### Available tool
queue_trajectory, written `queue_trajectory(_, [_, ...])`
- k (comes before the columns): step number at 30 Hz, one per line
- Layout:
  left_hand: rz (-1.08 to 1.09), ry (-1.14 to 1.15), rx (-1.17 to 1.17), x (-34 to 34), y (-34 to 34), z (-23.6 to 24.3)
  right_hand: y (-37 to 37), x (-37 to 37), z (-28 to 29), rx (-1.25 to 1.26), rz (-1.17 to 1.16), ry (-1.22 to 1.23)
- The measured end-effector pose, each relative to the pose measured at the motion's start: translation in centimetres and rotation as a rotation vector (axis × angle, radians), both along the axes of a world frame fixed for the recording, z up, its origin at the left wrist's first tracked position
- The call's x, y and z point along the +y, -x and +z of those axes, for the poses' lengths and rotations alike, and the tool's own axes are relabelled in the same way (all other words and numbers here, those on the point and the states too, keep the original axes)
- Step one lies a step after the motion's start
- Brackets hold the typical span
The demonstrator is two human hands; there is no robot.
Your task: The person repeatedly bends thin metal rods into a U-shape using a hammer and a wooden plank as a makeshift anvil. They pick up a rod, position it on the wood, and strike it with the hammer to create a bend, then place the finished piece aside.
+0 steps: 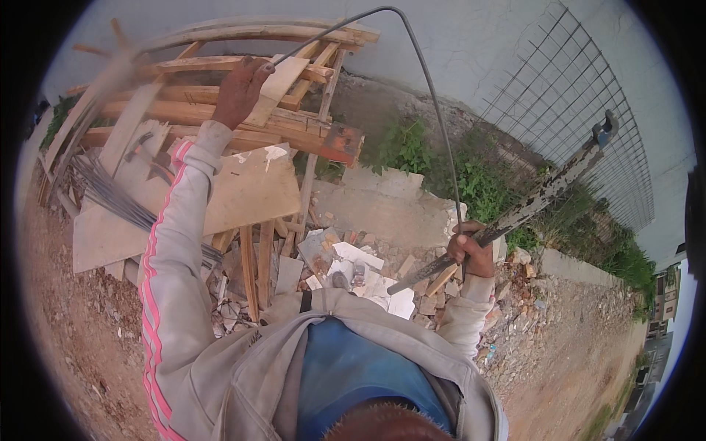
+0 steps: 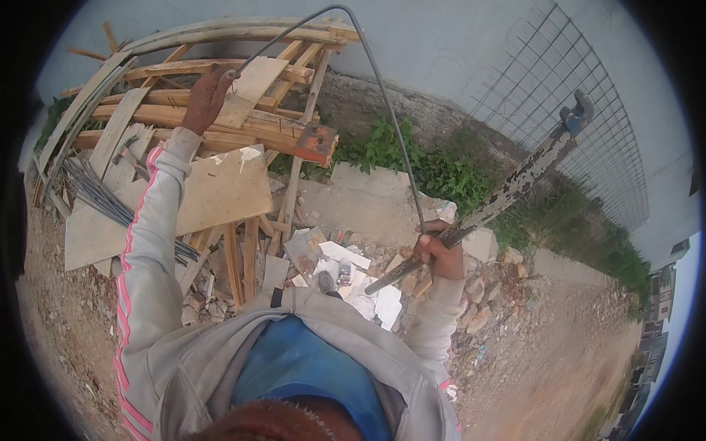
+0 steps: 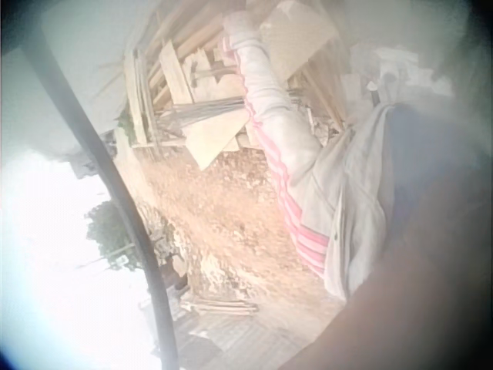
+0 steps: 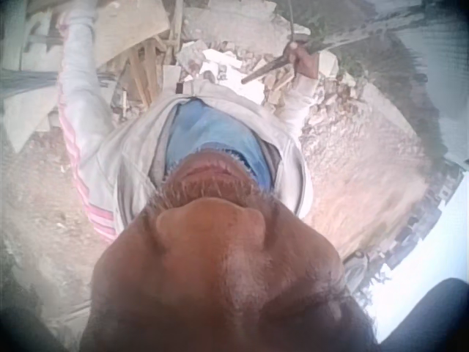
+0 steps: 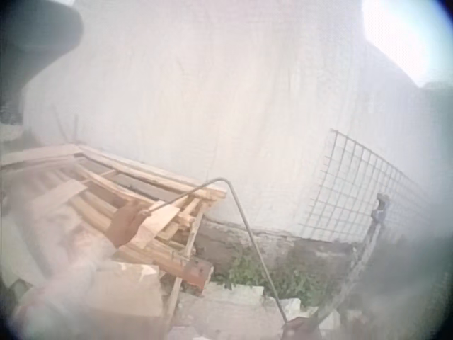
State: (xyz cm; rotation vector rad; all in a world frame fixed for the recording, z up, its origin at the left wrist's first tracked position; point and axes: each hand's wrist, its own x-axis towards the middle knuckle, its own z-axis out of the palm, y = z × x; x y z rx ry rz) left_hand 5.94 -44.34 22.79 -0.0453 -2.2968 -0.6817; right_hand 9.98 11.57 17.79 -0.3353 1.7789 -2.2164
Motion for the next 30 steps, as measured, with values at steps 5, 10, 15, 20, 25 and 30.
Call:
queue_trajectory(5, [0.137,0.089,-0.183,3.3,-4.8,-4.0,6.7,2.4,-3.9,-0.197,0.064,-0.149])
queue_trajectory(10, [0.332,0.06,-0.475,5.2,-8.2,-11.3,12.9,2.1,-6.3,-0.32,0.232,-0.395])
queue_trajectory(15, [0.392,0.008,-0.531,6.7,-10.2,-14.9,18.1,0.7,-7.6,-0.258,0.361,-0.545])
queue_trajectory(20, [0.432,-0.131,-0.545,9.5,-10.2,-14.8,21.7,0.8,-7.2,-0.276,0.372,-0.543])
queue_trajectory(25, [0.485,-0.077,-0.568,11.5,-10.6,-15.2,24.4,1.2,-7.5,-0.265,0.439,-0.622])
queue_trajectory(30, [0.447,0.07,-0.587,7.8,-10.2,-14.7,21.5,0.6,-7.3,-0.307,0.399,-0.65])
